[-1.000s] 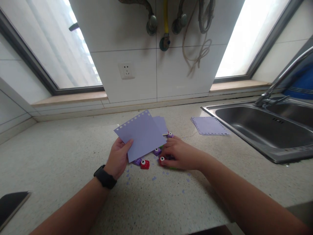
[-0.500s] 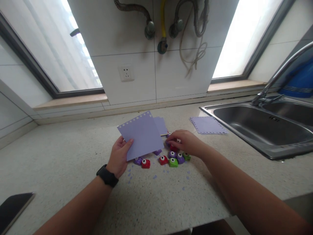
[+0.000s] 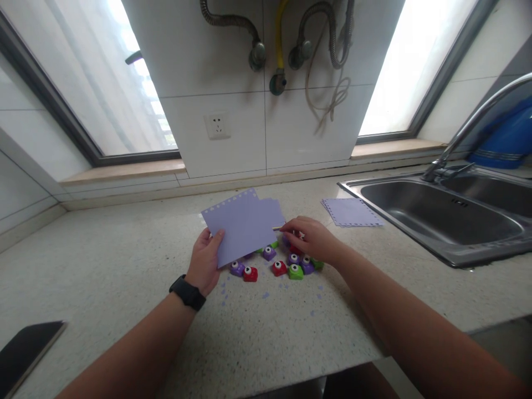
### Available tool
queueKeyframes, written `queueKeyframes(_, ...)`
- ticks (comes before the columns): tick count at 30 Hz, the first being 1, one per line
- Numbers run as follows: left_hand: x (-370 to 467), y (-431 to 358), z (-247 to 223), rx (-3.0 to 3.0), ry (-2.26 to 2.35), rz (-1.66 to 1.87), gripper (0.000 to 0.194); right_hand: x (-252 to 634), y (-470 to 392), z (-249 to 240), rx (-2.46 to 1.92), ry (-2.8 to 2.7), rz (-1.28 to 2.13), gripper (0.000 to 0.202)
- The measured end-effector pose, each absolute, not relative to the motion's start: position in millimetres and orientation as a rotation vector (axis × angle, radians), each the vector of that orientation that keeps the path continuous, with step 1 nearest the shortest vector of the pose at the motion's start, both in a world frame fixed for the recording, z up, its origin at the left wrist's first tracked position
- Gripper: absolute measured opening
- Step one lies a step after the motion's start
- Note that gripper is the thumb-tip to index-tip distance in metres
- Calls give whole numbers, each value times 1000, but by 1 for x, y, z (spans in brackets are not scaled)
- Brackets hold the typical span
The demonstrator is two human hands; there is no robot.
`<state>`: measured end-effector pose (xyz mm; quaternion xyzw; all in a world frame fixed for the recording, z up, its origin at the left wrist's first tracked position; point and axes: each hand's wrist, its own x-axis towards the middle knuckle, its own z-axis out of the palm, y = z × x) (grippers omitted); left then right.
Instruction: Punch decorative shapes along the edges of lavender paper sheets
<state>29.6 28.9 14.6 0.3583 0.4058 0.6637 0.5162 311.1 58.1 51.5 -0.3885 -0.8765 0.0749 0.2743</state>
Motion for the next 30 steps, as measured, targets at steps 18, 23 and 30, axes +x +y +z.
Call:
queueKeyframes(18, 32, 27, 13, 870, 923, 1575, 45, 284, 53, 58, -857, -2721, 197, 15)
queueKeyframes(23, 31, 29, 10, 907, 915, 1573, 45, 284, 54, 58, -890, -2715, 208, 18)
queueKeyframes(30, 31, 28, 12, 912, 931, 1563, 44, 288, 56, 53, -889, -2639, 276, 11)
